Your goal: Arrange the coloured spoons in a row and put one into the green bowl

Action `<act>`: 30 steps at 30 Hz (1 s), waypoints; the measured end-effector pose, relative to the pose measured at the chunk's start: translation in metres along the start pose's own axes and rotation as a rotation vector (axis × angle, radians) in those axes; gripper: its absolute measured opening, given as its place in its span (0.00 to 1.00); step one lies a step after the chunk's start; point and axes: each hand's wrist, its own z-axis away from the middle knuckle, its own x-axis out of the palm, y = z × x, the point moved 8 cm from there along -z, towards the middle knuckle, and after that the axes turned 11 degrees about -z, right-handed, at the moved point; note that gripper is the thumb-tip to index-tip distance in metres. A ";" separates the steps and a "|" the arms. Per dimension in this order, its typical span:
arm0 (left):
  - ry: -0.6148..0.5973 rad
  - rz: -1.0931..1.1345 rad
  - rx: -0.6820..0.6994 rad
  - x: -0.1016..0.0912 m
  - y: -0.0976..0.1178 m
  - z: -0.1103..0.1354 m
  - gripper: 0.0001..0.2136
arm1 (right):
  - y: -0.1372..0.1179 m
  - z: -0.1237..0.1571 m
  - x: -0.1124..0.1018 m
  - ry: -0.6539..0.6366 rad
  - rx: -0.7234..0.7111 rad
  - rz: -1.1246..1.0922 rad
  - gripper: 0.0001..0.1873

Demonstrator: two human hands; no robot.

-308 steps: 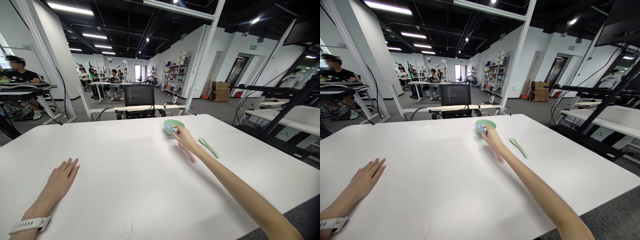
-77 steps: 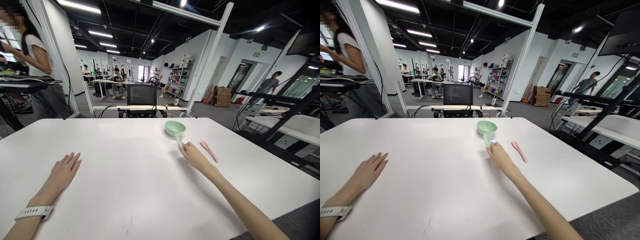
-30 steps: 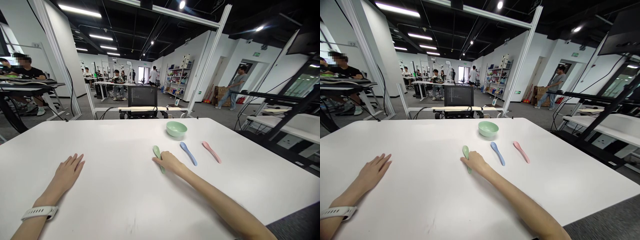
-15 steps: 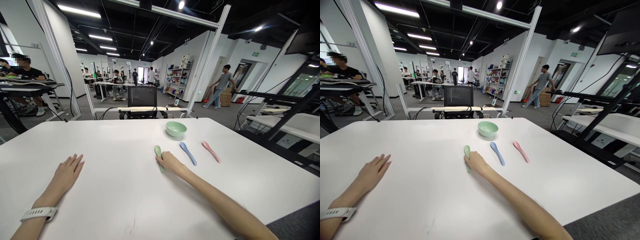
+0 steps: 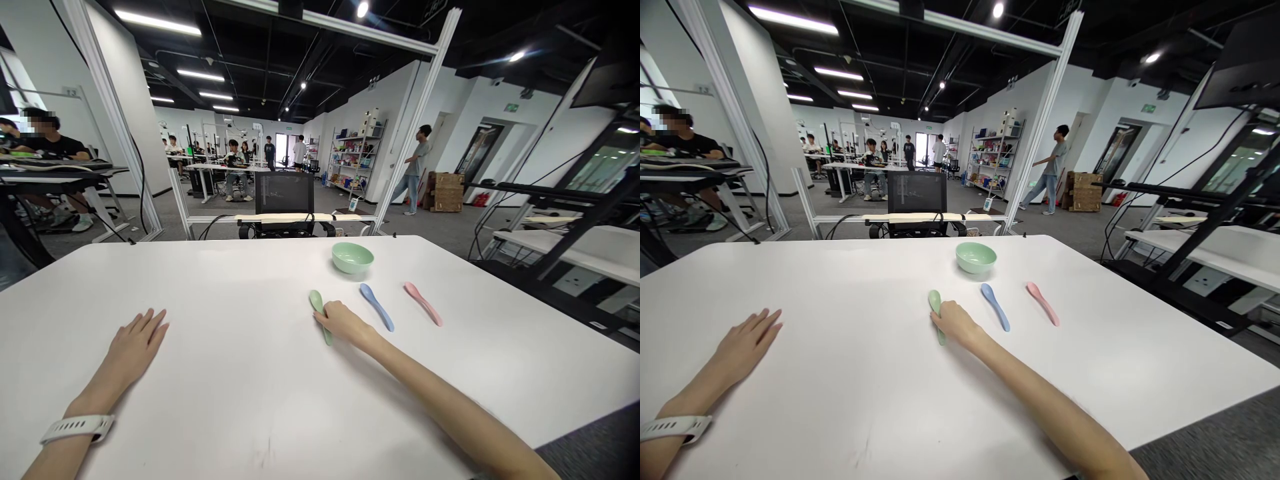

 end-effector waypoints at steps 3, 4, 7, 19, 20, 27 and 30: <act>-0.019 0.003 -0.004 0.000 0.001 0.000 0.36 | 0.002 -0.003 0.000 0.001 -0.008 -0.004 0.19; -0.025 0.003 -0.003 -0.001 0.001 0.000 0.35 | 0.002 -0.003 0.001 0.000 -0.010 0.000 0.19; -0.035 0.000 0.000 -0.001 0.001 0.000 0.35 | 0.002 -0.004 0.001 -0.001 -0.012 0.017 0.18; -0.025 0.019 -0.001 -0.001 0.000 0.001 0.37 | 0.001 -0.002 -0.001 0.001 -0.013 0.058 0.20; -0.025 0.022 0.001 -0.001 0.001 0.001 0.38 | 0.001 -0.002 -0.001 0.001 -0.018 0.061 0.20; -0.016 0.015 -0.010 -0.001 0.000 -0.001 0.37 | -0.003 0.001 -0.004 -0.006 -0.009 0.069 0.19; -0.014 0.020 -0.014 -0.002 0.000 -0.001 0.36 | -0.004 0.003 -0.005 -0.011 -0.005 0.069 0.20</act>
